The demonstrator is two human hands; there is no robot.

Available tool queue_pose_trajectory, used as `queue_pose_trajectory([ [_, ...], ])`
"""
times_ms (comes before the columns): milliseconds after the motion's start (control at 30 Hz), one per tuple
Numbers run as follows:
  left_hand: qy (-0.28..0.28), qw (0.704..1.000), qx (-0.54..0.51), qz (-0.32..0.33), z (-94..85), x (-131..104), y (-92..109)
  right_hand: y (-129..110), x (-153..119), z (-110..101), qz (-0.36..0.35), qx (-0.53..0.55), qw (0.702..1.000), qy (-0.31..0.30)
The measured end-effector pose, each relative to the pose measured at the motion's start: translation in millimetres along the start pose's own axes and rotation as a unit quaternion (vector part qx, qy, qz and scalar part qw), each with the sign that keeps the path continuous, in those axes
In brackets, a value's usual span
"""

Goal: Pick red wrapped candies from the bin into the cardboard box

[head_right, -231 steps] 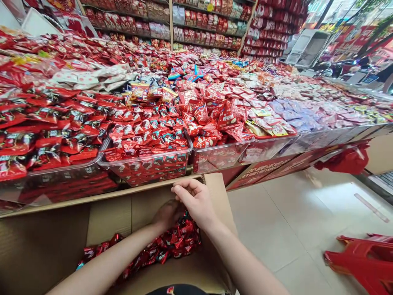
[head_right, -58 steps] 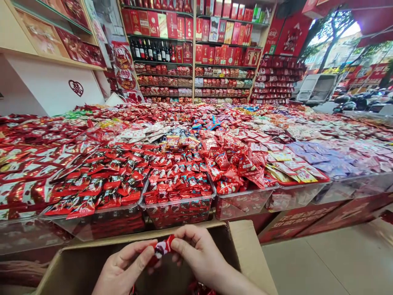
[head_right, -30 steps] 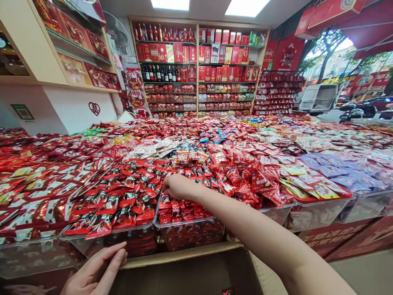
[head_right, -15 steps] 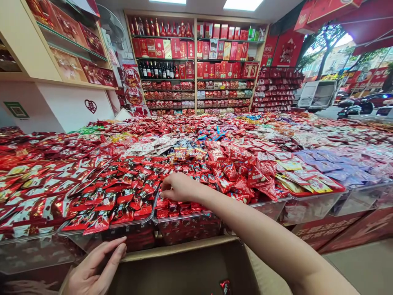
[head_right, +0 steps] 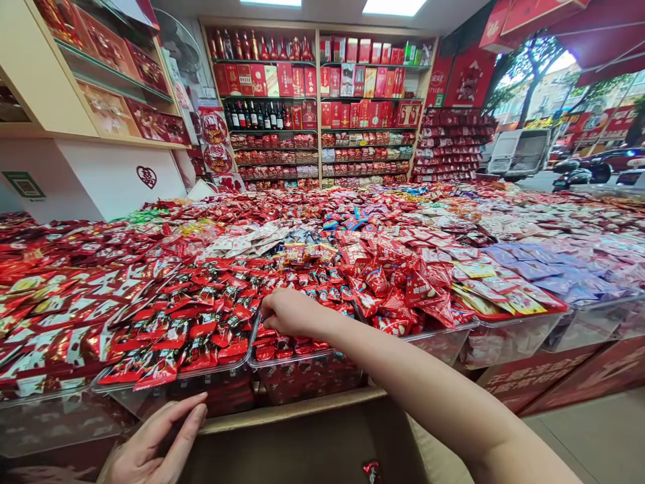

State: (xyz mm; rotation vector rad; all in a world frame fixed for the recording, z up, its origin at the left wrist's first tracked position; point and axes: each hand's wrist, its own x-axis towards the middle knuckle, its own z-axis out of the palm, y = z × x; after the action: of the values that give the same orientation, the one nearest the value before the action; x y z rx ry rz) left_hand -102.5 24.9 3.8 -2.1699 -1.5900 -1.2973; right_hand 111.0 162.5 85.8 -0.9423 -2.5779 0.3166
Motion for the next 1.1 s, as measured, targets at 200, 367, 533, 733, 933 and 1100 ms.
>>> queue_pose_trajectory([
  [200, 0.000, 1.000, -0.006, 0.006, 1.2, -1, 0, 4, -3, -5, -0.004, 0.015, 1.000, 0.018],
  [367, -0.007, 1.000, -0.006, 0.011, 1.5, -3, -3, 13, -9, -14, 0.024, 0.012, 0.998, 0.058],
  [533, -0.007, 1.000, -0.006, 0.004, 1.6, -1, 1, 20, -11, -12, 0.032, -0.025, 0.999, 0.035],
  [733, -0.019, 1.000, -0.016, 0.013, 2.3, -1, 1, 9, -3, -10, 0.002, 0.006, 1.000, 0.016],
  [933, -0.018, 0.999, -0.008, 0.041, 2.3, -1, 0, 4, 5, -6, 0.016, 0.001, 1.000, -0.005],
  [1100, -0.019, 0.999, -0.001, 0.038, 3.4, -1, 0, 6, 6, -2, 0.010, 0.010, 1.000, 0.003],
])
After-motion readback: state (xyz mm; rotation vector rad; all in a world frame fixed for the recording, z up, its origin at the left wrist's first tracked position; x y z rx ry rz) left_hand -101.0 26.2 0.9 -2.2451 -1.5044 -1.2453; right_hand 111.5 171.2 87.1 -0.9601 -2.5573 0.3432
